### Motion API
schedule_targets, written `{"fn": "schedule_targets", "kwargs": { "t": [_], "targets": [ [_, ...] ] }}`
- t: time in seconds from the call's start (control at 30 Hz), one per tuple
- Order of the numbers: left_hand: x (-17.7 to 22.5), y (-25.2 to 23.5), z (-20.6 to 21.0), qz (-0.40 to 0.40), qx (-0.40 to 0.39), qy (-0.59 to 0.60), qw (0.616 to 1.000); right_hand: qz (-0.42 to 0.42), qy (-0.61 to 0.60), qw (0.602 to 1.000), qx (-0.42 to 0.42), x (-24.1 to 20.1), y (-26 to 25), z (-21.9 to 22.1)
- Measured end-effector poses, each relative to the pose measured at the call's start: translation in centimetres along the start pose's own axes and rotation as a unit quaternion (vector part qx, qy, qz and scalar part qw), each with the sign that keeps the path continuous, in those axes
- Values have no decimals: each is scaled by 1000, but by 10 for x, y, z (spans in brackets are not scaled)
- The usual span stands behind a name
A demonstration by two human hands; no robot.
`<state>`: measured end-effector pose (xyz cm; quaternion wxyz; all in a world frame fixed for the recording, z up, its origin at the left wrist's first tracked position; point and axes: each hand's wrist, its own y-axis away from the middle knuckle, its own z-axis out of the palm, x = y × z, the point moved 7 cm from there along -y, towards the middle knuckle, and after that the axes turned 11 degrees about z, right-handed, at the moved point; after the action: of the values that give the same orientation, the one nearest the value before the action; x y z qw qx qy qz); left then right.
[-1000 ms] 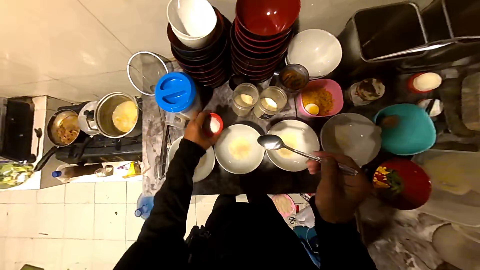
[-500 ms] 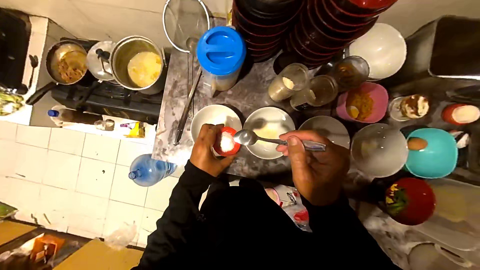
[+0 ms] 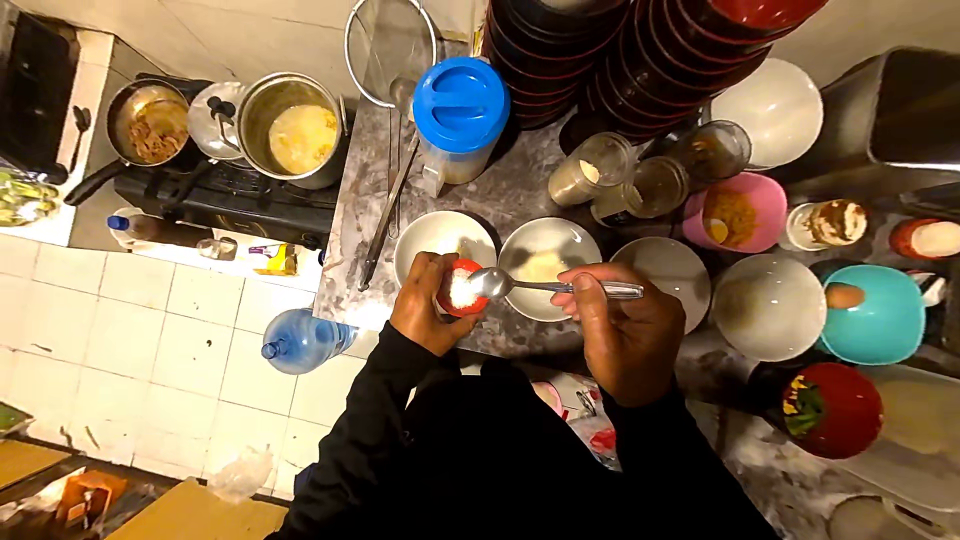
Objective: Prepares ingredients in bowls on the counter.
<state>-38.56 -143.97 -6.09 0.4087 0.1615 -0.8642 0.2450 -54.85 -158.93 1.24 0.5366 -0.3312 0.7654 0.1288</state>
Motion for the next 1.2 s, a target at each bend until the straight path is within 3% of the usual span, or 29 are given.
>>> {"fn": "schedule_targets", "kwargs": {
  "t": [0.4, 1.2],
  "targets": [
    [4, -5, -2, 19, 3, 8, 1000, 46, -56, 997, 7, 17, -7, -11],
    [4, -6, -1, 25, 6, 11, 1000, 55, -66, 996, 13, 26, -11, -11]
  ]
}}
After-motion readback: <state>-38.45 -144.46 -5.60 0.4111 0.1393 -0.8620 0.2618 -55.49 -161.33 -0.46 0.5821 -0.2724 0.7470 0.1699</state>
